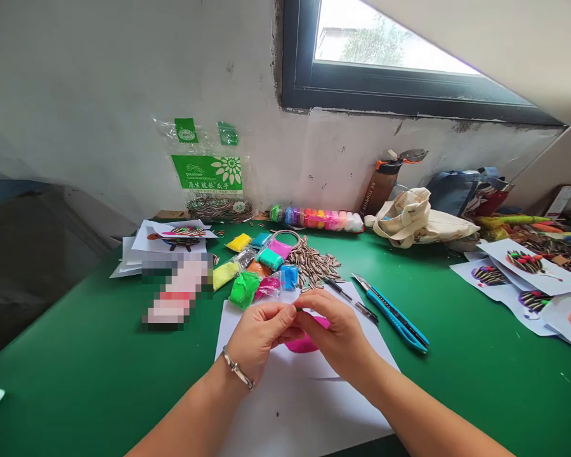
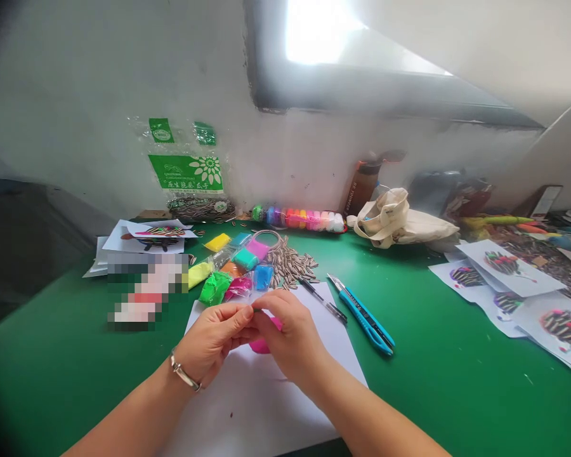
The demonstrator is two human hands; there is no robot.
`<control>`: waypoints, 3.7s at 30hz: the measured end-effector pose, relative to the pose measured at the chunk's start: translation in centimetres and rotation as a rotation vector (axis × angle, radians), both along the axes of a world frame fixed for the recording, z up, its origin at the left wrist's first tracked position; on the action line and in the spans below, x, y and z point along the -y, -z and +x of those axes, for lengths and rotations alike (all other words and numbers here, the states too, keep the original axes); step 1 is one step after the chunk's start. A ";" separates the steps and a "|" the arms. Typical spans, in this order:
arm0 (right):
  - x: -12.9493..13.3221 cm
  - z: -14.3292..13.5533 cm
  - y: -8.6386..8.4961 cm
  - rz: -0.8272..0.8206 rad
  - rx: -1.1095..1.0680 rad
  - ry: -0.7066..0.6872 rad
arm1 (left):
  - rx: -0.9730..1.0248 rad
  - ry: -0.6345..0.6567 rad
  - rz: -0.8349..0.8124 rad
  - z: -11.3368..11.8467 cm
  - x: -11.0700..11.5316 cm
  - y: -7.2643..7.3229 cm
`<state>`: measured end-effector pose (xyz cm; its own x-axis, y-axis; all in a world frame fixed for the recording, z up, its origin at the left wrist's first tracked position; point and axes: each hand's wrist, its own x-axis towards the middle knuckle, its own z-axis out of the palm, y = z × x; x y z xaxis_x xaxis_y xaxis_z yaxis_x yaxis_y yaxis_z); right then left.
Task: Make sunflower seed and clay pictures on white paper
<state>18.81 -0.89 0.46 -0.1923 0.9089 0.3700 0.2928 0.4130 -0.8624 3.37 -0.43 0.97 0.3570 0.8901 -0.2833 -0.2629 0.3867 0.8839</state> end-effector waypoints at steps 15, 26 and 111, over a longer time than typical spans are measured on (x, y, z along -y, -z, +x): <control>-0.3 0.3 -0.2 -0.228 -0.178 -0.052 | 0.014 0.035 -0.020 -0.3 -0.4 -0.3; -0.6 0.2 -1.0 -0.598 -0.458 -0.160 | -0.022 0.010 0.040 -0.2 -0.3 -0.3; 2.3 0.1 2.7 0.234 0.785 -0.107 | -1.141 0.514 0.715 -2.8 -1.9 0.9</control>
